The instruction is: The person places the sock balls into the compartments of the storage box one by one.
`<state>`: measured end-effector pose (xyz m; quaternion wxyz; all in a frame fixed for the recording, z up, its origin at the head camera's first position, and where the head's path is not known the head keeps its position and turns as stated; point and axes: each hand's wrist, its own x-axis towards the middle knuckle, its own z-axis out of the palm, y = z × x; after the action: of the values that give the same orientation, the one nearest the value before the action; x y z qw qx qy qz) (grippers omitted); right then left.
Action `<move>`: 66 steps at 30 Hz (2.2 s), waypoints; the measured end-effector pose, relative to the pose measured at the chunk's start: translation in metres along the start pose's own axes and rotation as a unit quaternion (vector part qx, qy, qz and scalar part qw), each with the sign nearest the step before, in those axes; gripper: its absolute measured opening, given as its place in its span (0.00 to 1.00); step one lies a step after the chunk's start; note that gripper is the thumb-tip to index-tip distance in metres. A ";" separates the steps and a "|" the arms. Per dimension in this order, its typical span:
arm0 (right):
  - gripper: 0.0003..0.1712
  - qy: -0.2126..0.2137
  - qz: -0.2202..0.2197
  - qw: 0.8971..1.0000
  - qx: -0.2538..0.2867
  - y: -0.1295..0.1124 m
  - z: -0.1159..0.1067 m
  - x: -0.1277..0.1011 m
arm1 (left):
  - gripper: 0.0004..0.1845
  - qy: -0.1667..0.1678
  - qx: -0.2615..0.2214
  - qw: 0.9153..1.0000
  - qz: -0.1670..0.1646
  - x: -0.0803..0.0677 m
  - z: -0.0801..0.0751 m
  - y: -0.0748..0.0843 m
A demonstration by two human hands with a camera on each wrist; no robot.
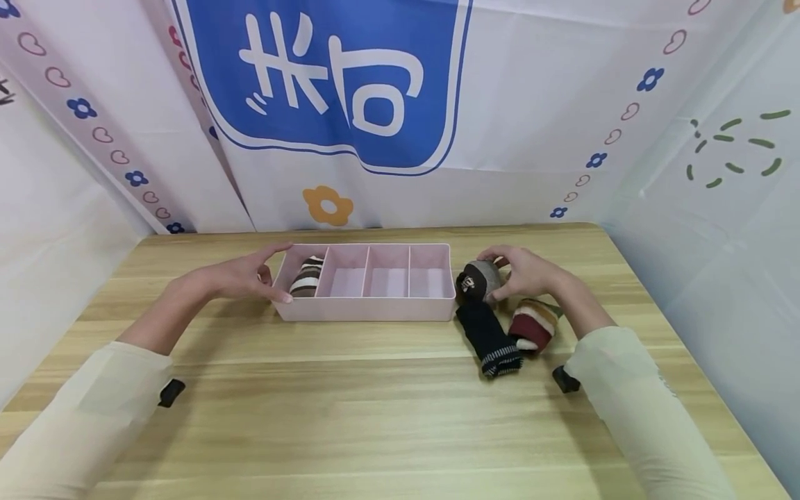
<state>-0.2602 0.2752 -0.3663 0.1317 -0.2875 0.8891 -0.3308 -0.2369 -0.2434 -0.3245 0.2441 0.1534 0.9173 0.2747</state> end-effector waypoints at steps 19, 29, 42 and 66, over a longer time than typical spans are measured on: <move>0.41 0.075 -0.025 0.997 0.028 0.003 -0.006 -0.006 | 0.63 0.002 -0.014 1.000 -0.001 0.000 0.002 0.000; 0.44 0.102 -0.025 0.994 0.037 -0.007 -0.012 -0.005 | 0.64 -0.001 -0.007 1.000 -0.004 0.000 0.001 0.001; 0.42 0.135 -0.041 0.987 0.070 -0.023 -0.013 0.002 | 0.64 0.001 -0.003 1.000 0.003 0.002 0.001 -0.003; 0.42 0.119 -0.092 0.984 0.095 -0.052 0.002 0.017 | 0.65 -0.008 0.000 1.000 0.002 0.000 -0.001 -0.002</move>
<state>-0.2512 0.2321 -0.3337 0.0204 -0.3124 0.8327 -0.4567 -0.2376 -0.2455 -0.3245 0.2511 0.1573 0.9148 0.2743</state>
